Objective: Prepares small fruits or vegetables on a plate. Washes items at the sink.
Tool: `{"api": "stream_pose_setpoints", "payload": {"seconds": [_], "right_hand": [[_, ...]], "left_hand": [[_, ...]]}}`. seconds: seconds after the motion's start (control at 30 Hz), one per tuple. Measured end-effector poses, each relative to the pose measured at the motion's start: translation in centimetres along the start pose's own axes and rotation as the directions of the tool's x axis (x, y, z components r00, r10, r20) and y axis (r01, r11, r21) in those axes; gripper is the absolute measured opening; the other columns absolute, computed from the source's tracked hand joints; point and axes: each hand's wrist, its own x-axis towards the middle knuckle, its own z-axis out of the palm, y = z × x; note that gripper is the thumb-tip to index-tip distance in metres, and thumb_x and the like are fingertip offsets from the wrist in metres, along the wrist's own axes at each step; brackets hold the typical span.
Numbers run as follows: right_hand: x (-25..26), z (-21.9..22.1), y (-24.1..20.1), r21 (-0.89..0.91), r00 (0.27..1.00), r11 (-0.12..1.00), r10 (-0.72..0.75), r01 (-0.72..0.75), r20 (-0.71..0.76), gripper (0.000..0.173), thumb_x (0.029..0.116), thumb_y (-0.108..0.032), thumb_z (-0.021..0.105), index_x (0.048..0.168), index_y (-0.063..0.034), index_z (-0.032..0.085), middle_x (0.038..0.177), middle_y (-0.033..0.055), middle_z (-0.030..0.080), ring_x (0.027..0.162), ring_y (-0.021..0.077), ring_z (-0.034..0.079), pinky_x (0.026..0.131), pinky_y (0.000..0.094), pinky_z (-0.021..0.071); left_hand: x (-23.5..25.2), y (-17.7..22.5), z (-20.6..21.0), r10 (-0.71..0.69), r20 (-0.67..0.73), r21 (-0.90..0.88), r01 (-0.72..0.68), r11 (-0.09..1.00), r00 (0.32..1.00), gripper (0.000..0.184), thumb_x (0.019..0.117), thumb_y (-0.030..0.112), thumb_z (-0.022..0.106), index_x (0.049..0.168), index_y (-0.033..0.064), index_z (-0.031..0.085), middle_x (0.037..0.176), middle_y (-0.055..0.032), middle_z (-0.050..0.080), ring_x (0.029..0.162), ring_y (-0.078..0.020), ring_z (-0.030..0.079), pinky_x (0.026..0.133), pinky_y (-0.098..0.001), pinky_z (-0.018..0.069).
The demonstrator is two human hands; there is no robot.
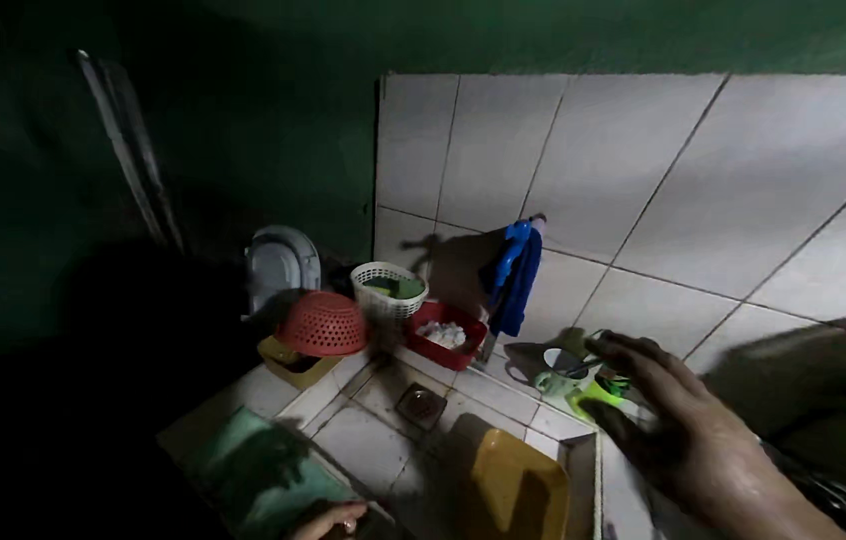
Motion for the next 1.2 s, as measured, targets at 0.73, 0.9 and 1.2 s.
{"api": "stream_pose_setpoints", "payload": {"seconds": [0.73,0.9,1.2], "right_hand": [[22.5,7.7,5.7,0.218,0.857,0.83,0.488,-0.514,0.164,0.065,0.1013,-0.013,0.064,0.159,-0.012,0.033,0.148,0.0168,0.054,0.126,0.0231,0.062,0.103,0.0399,0.053],[14.4,10.7,11.5,0.095,0.737,0.737,0.674,-0.669,-0.042,0.043,0.1089,-0.032,0.051,0.141,-0.004,0.055,0.118,0.0198,0.069,0.106,0.0312,0.068,0.092,0.0531,0.0543],[7.4,19.6,21.5,-0.652,0.503,0.655,0.739,-0.382,0.448,0.028,0.1019,-0.008,0.057,0.126,-0.0072,0.071,0.135,0.0173,0.065,0.131,0.0403,0.055,0.111,0.059,0.0398]], "left_hand": [[37.3,7.2,3.9,-0.063,0.468,-0.594,0.367,0.716,0.881,0.027,0.1087,0.015,0.047,0.131,0.0017,0.054,0.091,-0.0051,0.064,0.074,-0.0103,0.064,0.072,-0.0252,0.0562],[40.3,6.5,7.4,-0.108,0.426,-0.627,0.379,0.68,0.898,0.021,0.1028,0.005,0.055,0.122,-0.0022,0.06,0.096,-0.0094,0.064,0.079,-0.0133,0.063,0.074,-0.0275,0.0555],[41.8,5.3,9.6,-0.076,0.482,-0.197,0.192,0.961,0.873,0.021,0.1038,0.019,0.06,0.11,-0.0001,0.065,0.079,-0.0034,0.063,0.064,-0.0075,0.057,0.06,-0.0222,0.0484]]}}
